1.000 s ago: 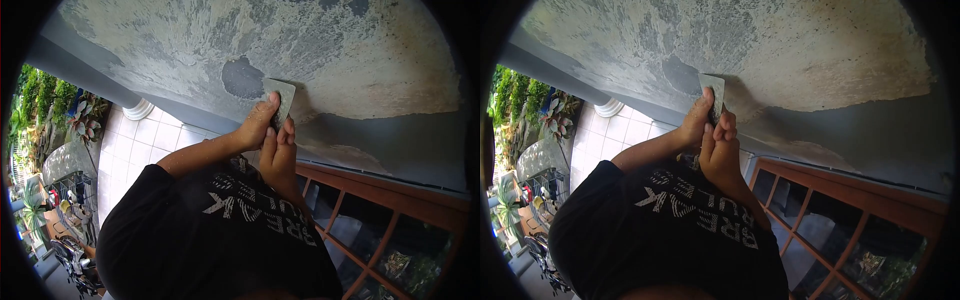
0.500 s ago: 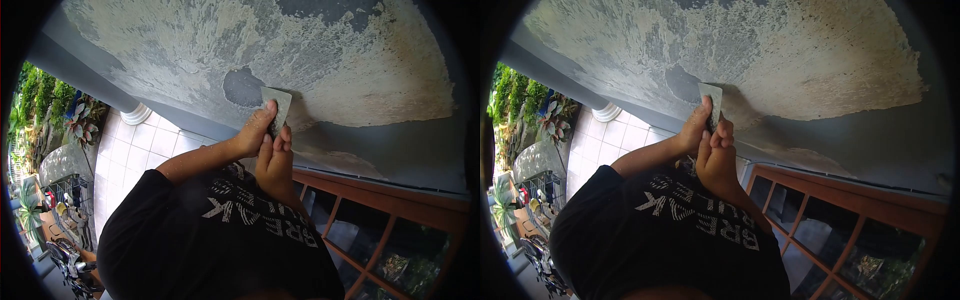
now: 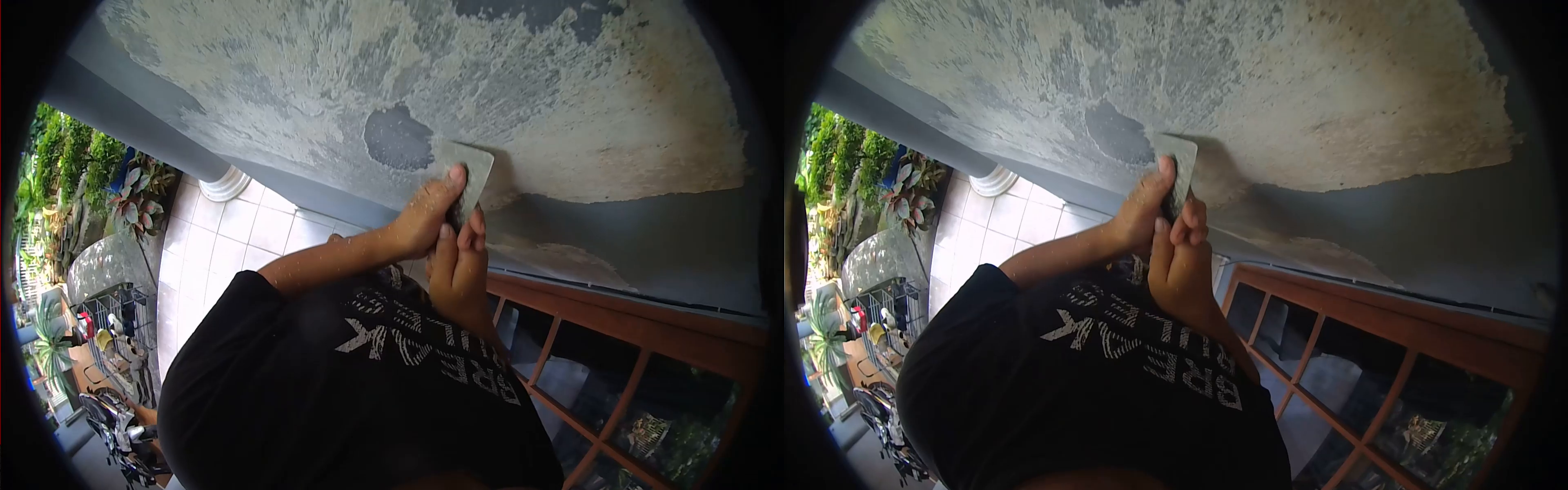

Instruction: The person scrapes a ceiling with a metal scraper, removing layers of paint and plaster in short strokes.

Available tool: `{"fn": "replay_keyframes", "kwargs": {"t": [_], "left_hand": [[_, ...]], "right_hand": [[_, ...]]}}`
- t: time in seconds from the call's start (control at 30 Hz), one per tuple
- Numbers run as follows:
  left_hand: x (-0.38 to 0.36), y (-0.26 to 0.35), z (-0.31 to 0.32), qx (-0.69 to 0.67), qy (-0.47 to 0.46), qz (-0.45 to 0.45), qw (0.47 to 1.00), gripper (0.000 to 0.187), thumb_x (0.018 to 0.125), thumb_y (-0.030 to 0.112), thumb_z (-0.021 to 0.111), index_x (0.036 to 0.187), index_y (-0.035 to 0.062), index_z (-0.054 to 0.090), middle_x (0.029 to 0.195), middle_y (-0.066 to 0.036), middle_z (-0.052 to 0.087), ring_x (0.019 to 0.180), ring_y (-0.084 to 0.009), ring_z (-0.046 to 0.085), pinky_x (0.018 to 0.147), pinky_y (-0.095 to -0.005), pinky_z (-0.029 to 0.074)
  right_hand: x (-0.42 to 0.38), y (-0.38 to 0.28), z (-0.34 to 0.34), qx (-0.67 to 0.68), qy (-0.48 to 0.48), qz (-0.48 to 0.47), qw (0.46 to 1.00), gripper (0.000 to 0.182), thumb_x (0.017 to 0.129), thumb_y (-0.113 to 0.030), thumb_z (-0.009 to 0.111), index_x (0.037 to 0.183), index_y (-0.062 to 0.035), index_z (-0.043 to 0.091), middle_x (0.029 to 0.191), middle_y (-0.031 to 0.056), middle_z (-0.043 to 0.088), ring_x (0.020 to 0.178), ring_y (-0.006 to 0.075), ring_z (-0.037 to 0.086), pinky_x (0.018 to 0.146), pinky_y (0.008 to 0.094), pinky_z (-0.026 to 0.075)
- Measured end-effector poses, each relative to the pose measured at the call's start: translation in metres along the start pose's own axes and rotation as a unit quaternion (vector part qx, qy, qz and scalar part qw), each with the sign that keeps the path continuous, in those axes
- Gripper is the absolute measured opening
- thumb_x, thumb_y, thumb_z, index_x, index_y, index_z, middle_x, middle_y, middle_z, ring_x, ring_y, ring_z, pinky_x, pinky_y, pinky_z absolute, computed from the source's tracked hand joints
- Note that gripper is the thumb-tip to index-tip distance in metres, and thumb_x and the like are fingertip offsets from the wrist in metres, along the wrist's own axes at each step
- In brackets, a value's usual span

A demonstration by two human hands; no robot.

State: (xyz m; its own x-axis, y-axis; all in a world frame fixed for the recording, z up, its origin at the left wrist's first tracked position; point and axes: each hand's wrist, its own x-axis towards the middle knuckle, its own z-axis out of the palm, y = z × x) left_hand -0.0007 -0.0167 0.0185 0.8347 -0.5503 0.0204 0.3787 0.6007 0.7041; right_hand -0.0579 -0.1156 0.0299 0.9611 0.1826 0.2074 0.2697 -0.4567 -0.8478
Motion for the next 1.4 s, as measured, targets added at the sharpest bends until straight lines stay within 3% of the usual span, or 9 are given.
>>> {"fn": "replay_keyframes", "kwargs": {"t": [0.1,0.23,0.37,0.43,0.73,0.87,1.13,1.33,1.4], "left_hand": [[0.004,0.001,-0.011,-0.013,0.015,0.055,0.998,0.073,0.09,0.062,0.024,0.069,0.001,0.058,0.059,-0.01,0.056,0.06,-0.0198,0.058,0.058,-0.0273,0.046],[-0.004,0.008,-0.01,-0.012,0.032,0.069,0.997,0.073,0.09,0.061,0.023,0.067,0.0015,0.057,0.056,-0.01,0.053,0.059,-0.0203,0.056,0.059,-0.0288,0.046],[0.001,0.006,-0.009,0.033,-0.029,0.007,0.999,0.073,0.092,0.058,0.024,0.067,0.0004,0.06,0.058,-0.009,0.057,0.058,-0.0163,0.058,0.056,-0.0254,0.046],[0.002,0.003,-0.01,-0.007,-0.05,0.026,0.998,0.072,0.092,0.057,0.024,0.067,0.0003,0.06,0.057,-0.009,0.056,0.058,-0.0172,0.058,0.056,-0.0258,0.046],[0.004,0.001,0.001,0.028,-0.001,0.035,0.999,0.071,0.091,0.058,0.024,0.069,0.0006,0.059,0.059,-0.009,0.056,0.06,-0.0186,0.058,0.06,-0.0276,0.047],[0.006,0.007,-0.009,-0.047,0.04,0.097,0.993,0.071,0.088,0.063,0.023,0.066,0.0027,0.055,0.052,-0.007,0.046,0.058,-0.0202,0.052,0.061,-0.0308,0.044],[0.003,0.006,-0.01,-0.008,-0.075,0.084,0.994,0.071,0.092,0.057,0.025,0.065,0.0006,0.059,0.057,-0.009,0.056,0.055,-0.0168,0.057,0.055,-0.026,0.046],[0.004,0.004,-0.001,0.017,-0.004,0.043,0.999,0.072,0.092,0.058,0.024,0.067,-0.0001,0.059,0.056,-0.009,0.055,0.057,-0.0181,0.058,0.056,-0.0269,0.047],[0.005,0.003,-0.005,-0.031,-0.031,0.066,0.997,0.071,0.092,0.057,0.024,0.067,0.0003,0.059,0.056,-0.008,0.055,0.058,-0.0181,0.059,0.057,-0.0268,0.048]], "right_hand": [[0.018,-0.005,0.002,-0.098,0.037,-0.122,0.987,0.035,0.092,-0.01,0.038,0.123,0.0039,0.031,0.082,0.0083,0.048,0.059,0.0076,0.046,0.05,0.0219,0.037],[0.022,-0.002,0.005,-0.038,-0.017,-0.096,0.994,0.038,0.091,-0.009,0.04,0.126,0.0044,0.03,0.088,0.0098,0.049,0.064,0.0079,0.048,0.052,0.0213,0.038],[0.002,-0.002,0.008,0.018,0.037,0.032,0.999,0.01,0.088,-0.005,0.047,0.084,0.0034,0.043,0.075,0.0122,0.04,0.065,0.0227,0.046,0.058,0.0355,0.037],[0.006,-0.009,0.008,-0.007,0.039,-0.001,0.999,0.01,0.088,-0.005,0.047,0.083,0.0027,0.043,0.072,0.0094,0.036,0.061,0.0201,0.041,0.056,0.0331,0.035],[0.005,-0.003,-0.001,-0.016,0.023,-0.002,1.0,0.023,0.094,-0.009,0.036,0.11,0.0059,0.044,0.087,0.0097,0.051,0.072,0.0118,0.05,0.061,0.0259,0.042],[0.028,-0.015,0.001,-0.027,-0.041,-0.029,0.998,0.024,0.093,-0.007,0.036,0.11,0.0089,0.043,0.094,0.0168,0.051,0.086,0.0193,0.053,0.073,0.0306,0.043],[0.017,-0.025,0.004,-0.066,0.06,-0.08,0.993,0.016,0.088,-0.007,0.048,0.075,0.0013,0.041,0.061,0.0094,0.037,0.053,0.0221,0.044,0.053,0.0332,0.037],[0.01,-0.01,0.0,-0.023,0.045,-0.018,0.999,0.011,0.09,-0.007,0.044,0.088,0.0031,0.04,0.07,0.0119,0.043,0.061,0.0208,0.048,0.056,0.031,0.039],[0.013,-0.019,-0.002,-0.122,0.013,-0.061,0.991,0.024,0.094,-0.009,0.035,0.113,0.0052,0.038,0.085,0.0078,0.046,0.069,0.0106,0.047,0.06,0.0252,0.041]]}}
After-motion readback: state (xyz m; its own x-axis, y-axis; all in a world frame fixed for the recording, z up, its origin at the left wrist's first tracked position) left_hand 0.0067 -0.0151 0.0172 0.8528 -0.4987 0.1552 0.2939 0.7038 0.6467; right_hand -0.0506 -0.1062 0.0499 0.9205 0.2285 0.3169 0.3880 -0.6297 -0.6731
